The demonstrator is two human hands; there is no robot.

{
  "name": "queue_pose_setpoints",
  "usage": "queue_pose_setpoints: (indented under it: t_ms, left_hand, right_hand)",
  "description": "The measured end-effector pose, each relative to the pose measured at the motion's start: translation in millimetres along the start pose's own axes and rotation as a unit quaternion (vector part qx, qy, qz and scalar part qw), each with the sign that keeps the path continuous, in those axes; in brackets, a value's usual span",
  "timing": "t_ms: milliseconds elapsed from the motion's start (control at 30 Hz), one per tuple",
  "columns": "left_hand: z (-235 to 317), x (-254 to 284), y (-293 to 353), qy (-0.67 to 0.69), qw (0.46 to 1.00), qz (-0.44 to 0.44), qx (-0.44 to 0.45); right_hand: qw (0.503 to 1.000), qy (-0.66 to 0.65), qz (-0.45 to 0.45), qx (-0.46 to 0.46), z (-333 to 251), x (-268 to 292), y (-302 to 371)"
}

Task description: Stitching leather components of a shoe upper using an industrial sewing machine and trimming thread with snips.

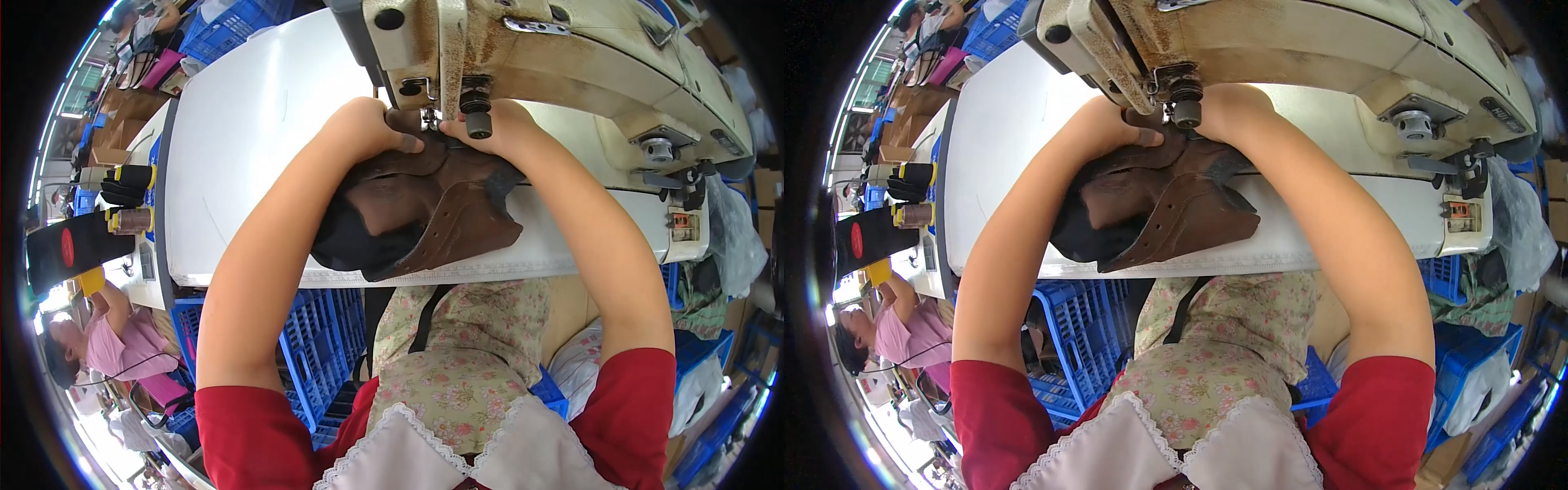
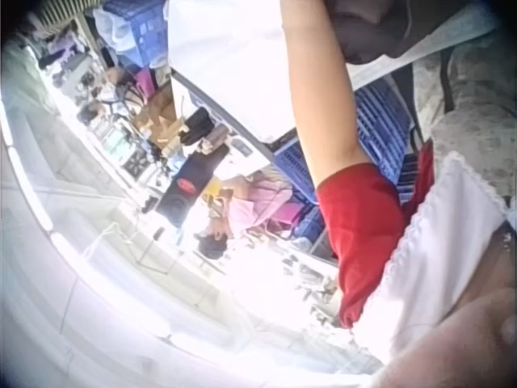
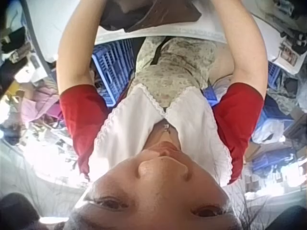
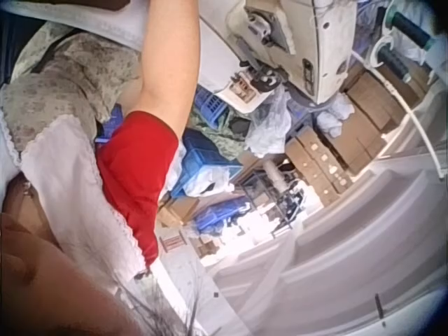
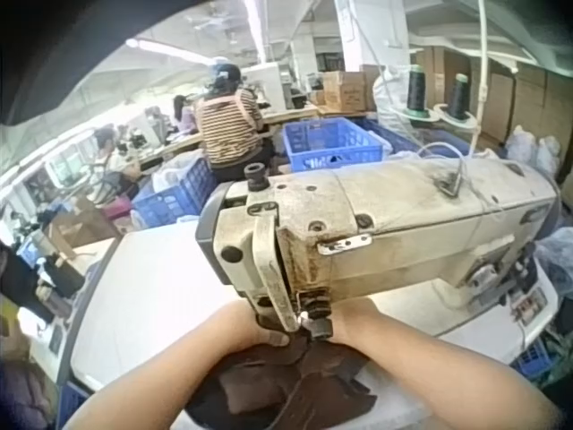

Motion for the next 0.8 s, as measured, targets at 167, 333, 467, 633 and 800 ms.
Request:
queue_pose_setpoints:
  t_ms: [167, 333, 467, 633, 800]
  left_hand:
    - [0, 0, -2, 0.004, 1.0, 0.0, -0.013]
    - [4, 5, -4, 0.018, 1.0, -0.006, -0.008]
    - [7, 11, -5, 0.01, 1.0, -0.016, -0.001]
    - [12, 17, -5, 0.006, 1.0, -0.021, -0.007]
    - [16, 15, -2, -0.06, 0.99, -0.101, 0.077]
  right_hand:
    - [1.0, -0.004, -0.007, -0.024, -1, 3, 2]
    - [1.0, -0.005, 0.003, -0.008, 1, 1, 0]
    - [0.998, 0.014, 0.031, 0.049, 3, -2, 1]
    - [0.999, 0.023, -0.02, 0.039, -1, 9, 7]
    - [0.998, 0.001, -0.053, 0.029, 2, 13, 6]
Point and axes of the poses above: each hand's wrist, its own y-axis away from the middle knuckle, its own x-axis out of the back of the hand, z = x × y, the point moved 3 cm from there along -y, towards the middle knuckle
